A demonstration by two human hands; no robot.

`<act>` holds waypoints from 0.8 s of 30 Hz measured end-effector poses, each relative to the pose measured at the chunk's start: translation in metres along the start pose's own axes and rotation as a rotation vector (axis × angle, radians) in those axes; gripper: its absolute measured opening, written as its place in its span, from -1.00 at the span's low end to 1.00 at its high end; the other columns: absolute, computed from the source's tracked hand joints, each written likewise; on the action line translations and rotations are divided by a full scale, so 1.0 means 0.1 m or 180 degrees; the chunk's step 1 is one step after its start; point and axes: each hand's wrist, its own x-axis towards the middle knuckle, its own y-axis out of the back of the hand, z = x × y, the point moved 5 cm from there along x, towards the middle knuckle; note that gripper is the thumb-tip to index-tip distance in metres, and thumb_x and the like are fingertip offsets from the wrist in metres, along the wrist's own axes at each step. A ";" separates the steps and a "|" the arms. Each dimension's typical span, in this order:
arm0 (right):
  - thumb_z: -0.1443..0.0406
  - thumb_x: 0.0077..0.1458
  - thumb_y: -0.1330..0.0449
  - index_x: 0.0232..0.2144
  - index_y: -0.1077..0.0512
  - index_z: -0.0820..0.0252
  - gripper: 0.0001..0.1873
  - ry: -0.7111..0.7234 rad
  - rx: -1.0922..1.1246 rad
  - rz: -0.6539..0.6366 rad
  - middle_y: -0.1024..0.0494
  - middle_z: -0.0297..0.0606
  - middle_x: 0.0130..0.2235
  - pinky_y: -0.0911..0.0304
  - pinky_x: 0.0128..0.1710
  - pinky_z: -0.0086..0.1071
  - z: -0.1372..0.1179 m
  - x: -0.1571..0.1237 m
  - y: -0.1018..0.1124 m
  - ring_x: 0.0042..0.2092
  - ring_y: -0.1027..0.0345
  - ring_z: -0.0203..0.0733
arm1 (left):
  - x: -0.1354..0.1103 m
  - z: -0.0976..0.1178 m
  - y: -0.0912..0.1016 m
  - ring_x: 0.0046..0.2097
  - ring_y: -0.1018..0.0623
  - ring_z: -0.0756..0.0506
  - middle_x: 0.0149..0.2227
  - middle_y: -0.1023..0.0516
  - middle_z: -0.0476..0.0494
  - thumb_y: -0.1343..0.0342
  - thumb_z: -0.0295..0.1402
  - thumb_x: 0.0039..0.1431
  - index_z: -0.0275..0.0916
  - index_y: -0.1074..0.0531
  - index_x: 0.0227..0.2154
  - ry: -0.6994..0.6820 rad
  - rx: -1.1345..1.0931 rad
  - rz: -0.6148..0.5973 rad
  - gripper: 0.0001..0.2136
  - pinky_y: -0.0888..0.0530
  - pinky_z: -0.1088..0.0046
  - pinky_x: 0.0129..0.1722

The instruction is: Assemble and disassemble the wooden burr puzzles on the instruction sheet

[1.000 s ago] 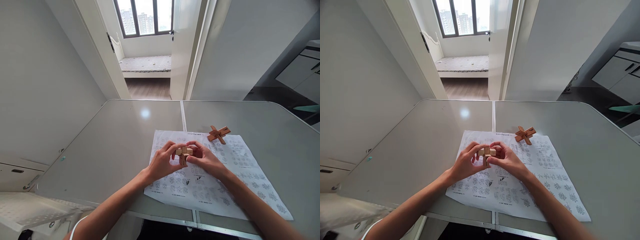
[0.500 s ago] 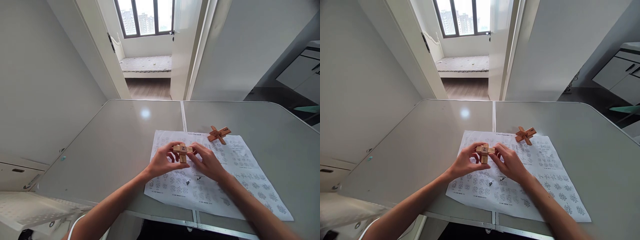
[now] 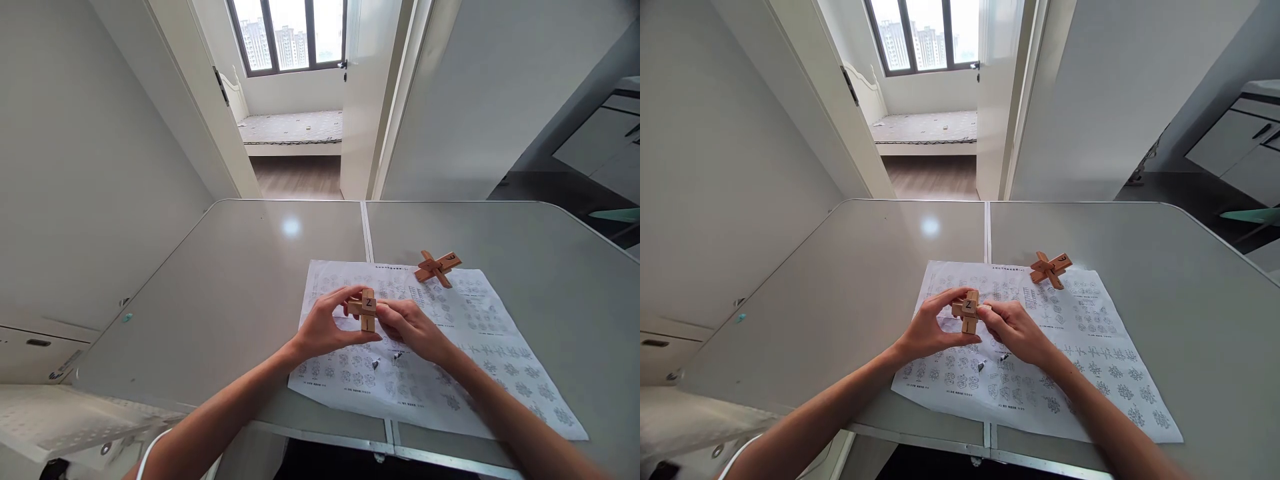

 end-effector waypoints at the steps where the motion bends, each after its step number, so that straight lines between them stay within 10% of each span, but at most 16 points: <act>1: -0.24 0.37 -0.04 -0.58 -0.27 0.09 -0.32 -0.0090 0.0176 -0.0063 -0.20 -0.42 -0.63 0.06 -0.55 -0.33 0.02 0.00 -0.01 -0.58 0.06 -0.29 | 0.00 0.01 -0.01 -0.05 -0.64 -0.20 0.03 -0.68 -0.20 -0.55 -0.11 -0.01 -0.11 -0.51 0.18 -0.0078 0.0107 0.0031 -0.32 -0.61 0.28 -0.07; 9: -0.23 0.31 -0.14 -0.66 -0.13 0.06 -0.30 -0.0473 0.0988 -0.0232 -0.12 -0.47 -0.70 0.18 -0.56 -0.33 0.14 0.00 -0.05 -0.61 0.17 -0.35 | -0.04 0.07 -0.02 -0.08 -0.64 -0.18 -0.04 -0.67 -0.17 -0.51 -0.09 0.07 -0.10 -0.48 0.18 -0.0471 0.0658 0.0229 -0.37 -0.60 0.24 0.02; 24: 0.00 0.19 -0.32 -0.46 -0.42 0.11 -0.63 -0.0839 0.2715 0.0772 -0.53 -0.31 -0.41 0.04 -0.79 -0.44 0.38 0.18 0.24 -0.66 0.05 -0.42 | 0.06 -0.18 0.04 -0.06 -0.69 -0.10 0.17 -0.56 -0.29 -0.22 -0.22 0.40 -0.15 -0.38 0.14 0.0667 0.0305 0.0507 -0.67 -0.60 0.31 -0.08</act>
